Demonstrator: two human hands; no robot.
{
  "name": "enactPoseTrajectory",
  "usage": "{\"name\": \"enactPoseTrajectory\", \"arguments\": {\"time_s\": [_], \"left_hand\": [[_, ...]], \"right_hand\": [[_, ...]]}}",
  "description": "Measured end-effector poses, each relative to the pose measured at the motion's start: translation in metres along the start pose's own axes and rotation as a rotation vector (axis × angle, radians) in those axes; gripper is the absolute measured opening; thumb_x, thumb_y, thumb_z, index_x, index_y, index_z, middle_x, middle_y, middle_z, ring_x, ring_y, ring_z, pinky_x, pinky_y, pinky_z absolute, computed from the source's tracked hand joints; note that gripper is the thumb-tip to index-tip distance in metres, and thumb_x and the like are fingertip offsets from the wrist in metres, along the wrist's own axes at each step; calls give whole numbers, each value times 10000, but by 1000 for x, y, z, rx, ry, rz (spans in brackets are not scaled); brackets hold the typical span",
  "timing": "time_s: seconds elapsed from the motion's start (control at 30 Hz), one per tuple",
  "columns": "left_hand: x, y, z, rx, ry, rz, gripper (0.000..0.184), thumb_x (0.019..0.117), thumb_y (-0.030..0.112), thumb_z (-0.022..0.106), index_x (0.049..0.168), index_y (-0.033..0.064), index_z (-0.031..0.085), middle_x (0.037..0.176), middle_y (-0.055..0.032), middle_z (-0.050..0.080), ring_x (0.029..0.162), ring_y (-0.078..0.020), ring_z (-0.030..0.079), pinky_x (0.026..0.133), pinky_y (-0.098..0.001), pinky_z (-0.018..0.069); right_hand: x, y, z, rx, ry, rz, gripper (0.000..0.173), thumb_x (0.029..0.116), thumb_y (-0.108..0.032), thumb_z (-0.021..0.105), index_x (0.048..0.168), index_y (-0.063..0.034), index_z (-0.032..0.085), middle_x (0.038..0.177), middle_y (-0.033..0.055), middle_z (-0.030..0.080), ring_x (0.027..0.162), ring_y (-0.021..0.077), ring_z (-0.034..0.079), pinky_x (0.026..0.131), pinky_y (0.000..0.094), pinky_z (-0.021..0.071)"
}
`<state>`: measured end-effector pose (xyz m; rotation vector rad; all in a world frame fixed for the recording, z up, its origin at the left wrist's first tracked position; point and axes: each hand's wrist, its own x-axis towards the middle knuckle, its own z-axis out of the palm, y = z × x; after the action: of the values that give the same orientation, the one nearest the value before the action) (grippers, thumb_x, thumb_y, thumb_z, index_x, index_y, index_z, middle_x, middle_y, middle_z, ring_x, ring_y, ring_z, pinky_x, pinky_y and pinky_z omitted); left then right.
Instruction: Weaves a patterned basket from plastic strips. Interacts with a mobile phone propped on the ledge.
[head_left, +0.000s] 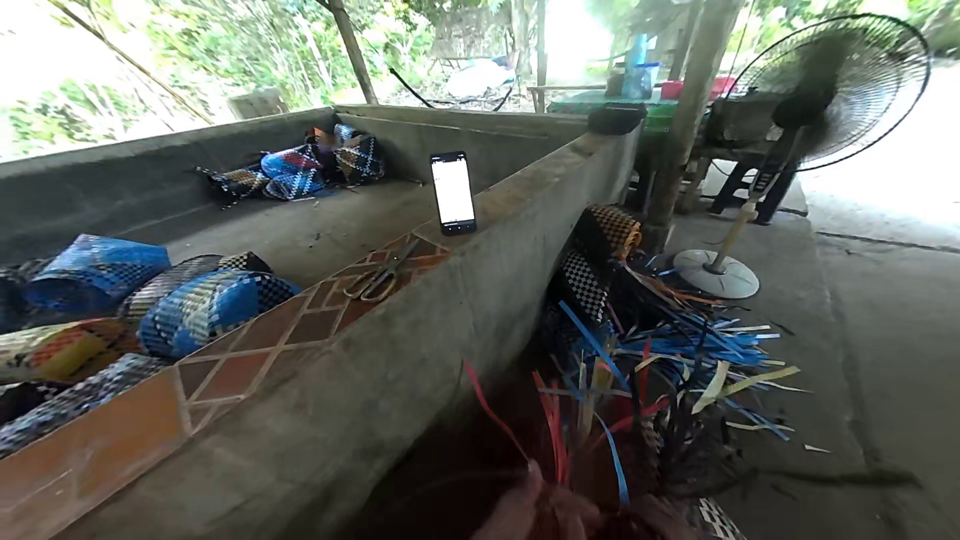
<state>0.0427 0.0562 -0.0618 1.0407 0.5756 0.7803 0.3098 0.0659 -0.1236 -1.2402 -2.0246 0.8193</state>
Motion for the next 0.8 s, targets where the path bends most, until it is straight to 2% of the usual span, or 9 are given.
{"name": "enactPoseTrajectory", "arguments": {"time_s": [0.07, 0.13, 0.17, 0.2, 0.27, 0.37, 0.5, 0.63, 0.8], "left_hand": [[13, 18, 1, -21, 132, 243, 771, 906, 814, 400, 1152, 183, 769, 1003, 16, 778, 914, -115, 733, 870, -310, 594], [27, 39, -1, 260, 244, 420, 653, 1021, 641, 411, 1192, 93, 722, 1140, -12, 747, 1051, -122, 698, 967, -329, 555], [32, 47, 2, 462, 274, 440, 557, 1083, 482, 412, 1184, 22, 710, 1173, -55, 721, 1097, -139, 671, 1000, -344, 536], [35, 53, 9, 680, 289, 387, 433, 1084, 288, 435, 1179, -40, 701, 1199, -126, 696, 1135, -195, 648, 1029, -379, 513], [41, 47, 32, 1070, 232, 245, 291, 1042, 134, 525, 1177, -31, 723, 1235, -188, 691, 1216, -295, 632, 1089, -452, 479], [42, -2, 62, 1354, 131, 177, 244, 1011, 97, 584, 1175, 29, 750, 1233, -182, 705, 1244, -363, 623, 1112, -526, 443], [42, -53, 64, 1442, 153, 139, 297, 985, 17, 548, 1207, 80, 736, 1249, -168, 693, 1221, -380, 625, 1076, -566, 455], [53, -46, 47, 1359, 178, 34, 349, 946, -76, 538, 1220, 42, 719, 1277, -211, 658, 1202, -400, 626, 1031, -572, 485], [66, -34, 38, 1471, 180, -168, 356, 946, -22, 583, 1282, 55, 671, 1295, -178, 673, 1290, -350, 589, 1178, -550, 336]], "right_hand": [[0, -1, 4, 4, 26, 21, 210, 933, -45, 625, 1050, 52, 770, 1053, 261, 728, 1016, 467, 675, 959, 641, 479], [-1, -4, 6, 9, 43, 29, 198, 922, -28, 629, 1029, 60, 771, 1047, 264, 729, 1010, 470, 676, 947, 635, 487], [-1, -5, 7, 7, 53, 34, 199, 918, -27, 631, 1030, 63, 770, 1047, 269, 727, 1009, 477, 675, 944, 638, 490], [-2, -5, 8, 0, 59, 44, 205, 917, -34, 636, 1037, 63, 771, 1052, 279, 723, 1011, 490, 671, 941, 646, 489], [-2, -7, 5, -24, 33, 93, 224, 927, -66, 643, 1071, 52, 768, 1081, 282, 717, 1044, 499, 660, 961, 652, 482], [-3, -10, 1, -23, 17, 132, 236, 927, -81, 657, 1076, 78, 748, 1097, 289, 707, 1075, 497, 644, 984, 657, 462], [-7, -2, 6, -30, 65, 68, 213, 869, -22, 671, 1041, 70, 757, 1075, 264, 720, 1049, 476, 660, 951, 652, 480], [-5, -5, 10, -68, 94, 62, 185, 868, 2, 655, 996, 89, 756, 1046, 275, 719, 1014, 489, 667, 929, 645, 493], [-4, -11, 15, -68, 94, 140, 283, 900, -23, 658, 1157, 78, 718, 1136, 269, 714, 1102, 493, 649, 1016, 638, 456]]}}
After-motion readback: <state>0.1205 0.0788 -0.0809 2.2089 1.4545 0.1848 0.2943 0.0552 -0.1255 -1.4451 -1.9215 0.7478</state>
